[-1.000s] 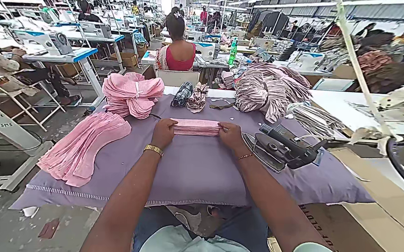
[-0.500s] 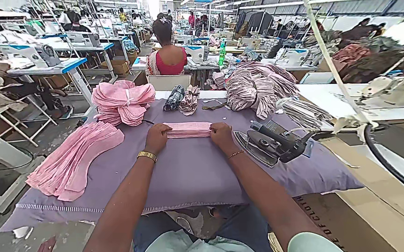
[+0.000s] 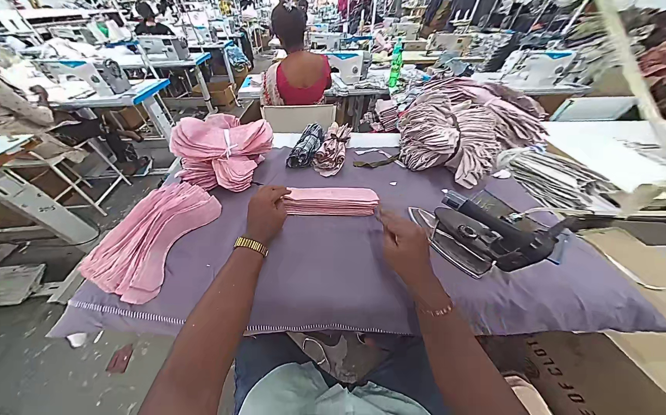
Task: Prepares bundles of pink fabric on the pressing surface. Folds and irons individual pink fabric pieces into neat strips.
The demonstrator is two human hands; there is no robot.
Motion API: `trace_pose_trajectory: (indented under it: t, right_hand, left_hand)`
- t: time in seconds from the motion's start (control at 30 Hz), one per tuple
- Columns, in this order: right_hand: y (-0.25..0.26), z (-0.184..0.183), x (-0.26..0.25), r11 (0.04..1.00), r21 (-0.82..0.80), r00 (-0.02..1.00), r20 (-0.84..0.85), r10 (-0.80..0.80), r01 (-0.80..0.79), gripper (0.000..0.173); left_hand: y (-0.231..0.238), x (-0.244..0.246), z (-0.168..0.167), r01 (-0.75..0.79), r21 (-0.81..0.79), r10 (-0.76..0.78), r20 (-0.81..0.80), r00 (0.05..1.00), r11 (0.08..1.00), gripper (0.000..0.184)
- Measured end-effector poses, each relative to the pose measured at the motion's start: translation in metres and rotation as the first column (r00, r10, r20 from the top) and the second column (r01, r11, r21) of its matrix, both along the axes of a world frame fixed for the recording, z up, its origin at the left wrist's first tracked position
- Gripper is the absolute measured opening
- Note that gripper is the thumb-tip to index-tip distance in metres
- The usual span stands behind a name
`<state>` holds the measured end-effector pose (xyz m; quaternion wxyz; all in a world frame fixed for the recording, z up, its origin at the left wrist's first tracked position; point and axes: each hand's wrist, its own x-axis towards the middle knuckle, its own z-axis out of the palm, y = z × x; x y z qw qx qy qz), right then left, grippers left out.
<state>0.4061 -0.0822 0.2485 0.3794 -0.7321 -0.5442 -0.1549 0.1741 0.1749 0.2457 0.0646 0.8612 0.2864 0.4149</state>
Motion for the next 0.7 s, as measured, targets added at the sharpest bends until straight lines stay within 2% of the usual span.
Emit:
trace_pose_trajectory:
  t: [0.03, 0.1, 0.17, 0.23, 0.3, 0.4, 0.47, 0.53, 0.6, 0.7]
  right_hand:
    - [-0.008, -0.007, -0.008, 0.995, 0.041, 0.995, 0.008, 0.095, -0.096, 0.035]
    - [-0.024, -0.023, -0.016, 0.963, -0.037, 0.963, 0.016, 0.269, -0.269, 0.033]
    - [-0.031, -0.04, -0.018, 0.924, -0.156, 0.933, 0.03, 0.358, -0.349, 0.034]
    - [-0.035, -0.048, -0.019, 0.915, -0.119, 0.92, 0.016, 0.391, -0.386, 0.035]
    - [-0.039, -0.048, -0.014, 0.914, -0.035, 0.915, -0.033, 0.403, -0.404, 0.033]
    - [-0.041, -0.044, -0.016, 0.914, 0.068, 0.91, -0.084, 0.405, -0.4, 0.029]
    - [-0.04, -0.044, -0.02, 0.924, 0.062, 0.924, -0.053, 0.38, -0.376, 0.03]
    - [-0.039, -0.047, -0.023, 0.933, 0.059, 0.935, -0.014, 0.356, -0.354, 0.03]
    - [-0.039, -0.047, -0.024, 0.938, 0.069, 0.94, -0.002, 0.342, -0.341, 0.029]
    - [-0.04, -0.049, -0.025, 0.945, 0.071, 0.947, 0.007, 0.32, -0.32, 0.03]
  left_hand:
    - [-0.006, 0.001, 0.002, 0.019, 0.038, -0.019, 0.01, 1.0, 0.999, 0.028]
    - [-0.031, 0.003, 0.008, 0.112, 0.047, -0.109, -0.052, 0.993, 0.993, 0.026]
    - [-0.063, -0.004, 0.012, 0.181, -0.051, -0.188, -0.185, 0.965, 0.982, 0.027]
    - [-0.081, -0.017, 0.005, 0.179, -0.123, -0.203, -0.22, 0.954, 0.976, 0.028]
    - [-0.079, -0.033, 0.001, 0.097, -0.128, -0.117, -0.16, 0.98, 0.987, 0.028]
    - [-0.044, -0.077, 0.008, -0.192, -0.047, 0.186, -0.117, 0.976, 0.98, 0.029]
    - [-0.014, -0.111, 0.015, -0.392, 0.04, 0.393, -0.125, 0.911, 0.919, 0.029]
    - [0.007, -0.138, 0.018, -0.542, 0.054, 0.54, -0.214, 0.814, 0.839, 0.026]
    - [0.015, -0.151, 0.015, -0.606, 0.071, 0.597, -0.291, 0.747, 0.792, 0.023]
    - [0.015, -0.158, -0.005, -0.601, 0.196, 0.631, -0.2, 0.749, 0.775, 0.024]
